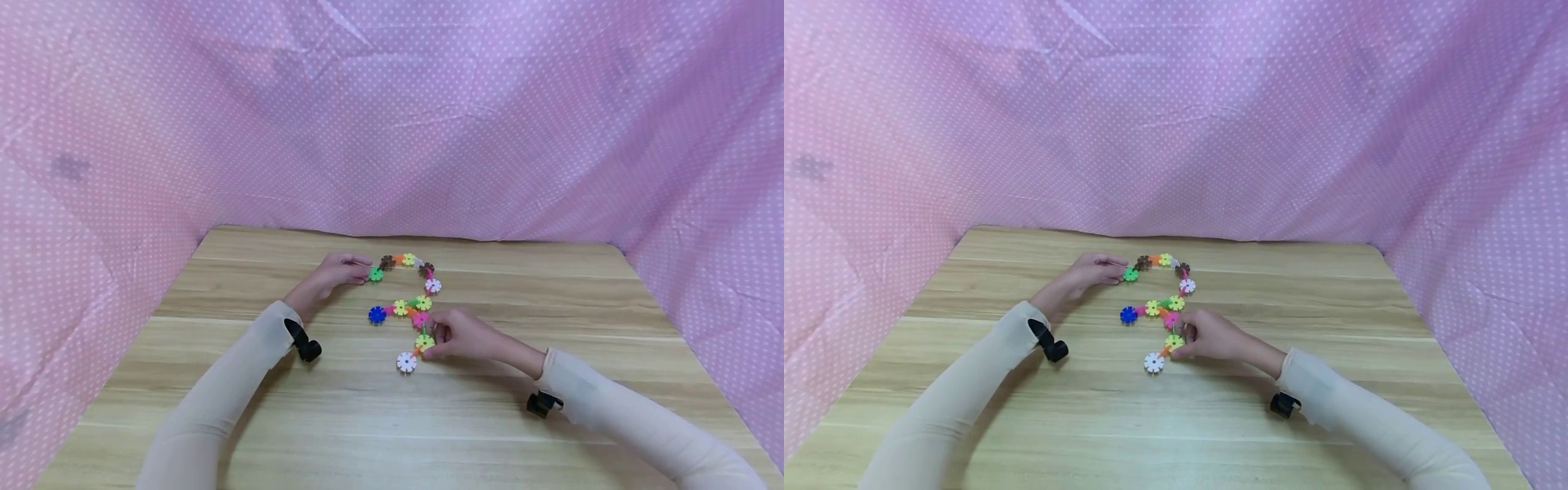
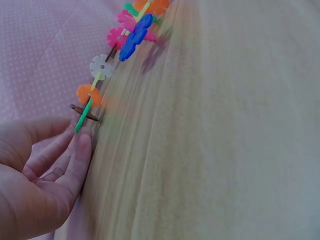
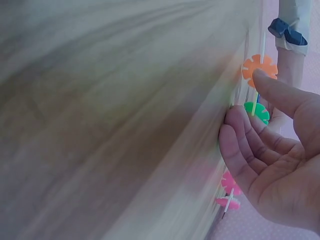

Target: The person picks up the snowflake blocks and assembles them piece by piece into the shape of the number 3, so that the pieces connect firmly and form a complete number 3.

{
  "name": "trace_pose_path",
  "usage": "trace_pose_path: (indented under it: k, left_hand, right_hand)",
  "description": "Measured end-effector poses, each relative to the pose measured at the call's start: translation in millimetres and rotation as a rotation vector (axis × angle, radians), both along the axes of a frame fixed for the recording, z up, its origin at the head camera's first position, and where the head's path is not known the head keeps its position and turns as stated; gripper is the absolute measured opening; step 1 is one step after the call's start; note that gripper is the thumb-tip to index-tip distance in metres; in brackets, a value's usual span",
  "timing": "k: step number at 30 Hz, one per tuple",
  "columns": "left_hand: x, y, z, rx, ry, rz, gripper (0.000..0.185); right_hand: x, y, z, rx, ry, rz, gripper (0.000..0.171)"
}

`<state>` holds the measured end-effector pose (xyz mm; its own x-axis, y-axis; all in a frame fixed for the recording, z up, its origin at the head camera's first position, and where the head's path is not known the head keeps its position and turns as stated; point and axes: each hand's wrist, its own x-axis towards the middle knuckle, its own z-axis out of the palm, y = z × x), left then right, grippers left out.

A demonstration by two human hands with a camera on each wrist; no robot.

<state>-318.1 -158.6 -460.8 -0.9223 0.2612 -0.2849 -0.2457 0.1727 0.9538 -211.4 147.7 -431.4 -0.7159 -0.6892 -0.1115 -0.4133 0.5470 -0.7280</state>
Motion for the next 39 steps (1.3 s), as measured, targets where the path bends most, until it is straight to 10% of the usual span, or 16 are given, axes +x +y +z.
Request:
trace_pose_path:
  k: [39]
  left_hand:
    - [-8.3, 9, -2.6, -0.093, 0.01, 0.027, 0.041]
  right_hand:
    - [4.8, -6, 3.0, 0.047, 0.027, -0.016, 0.026]
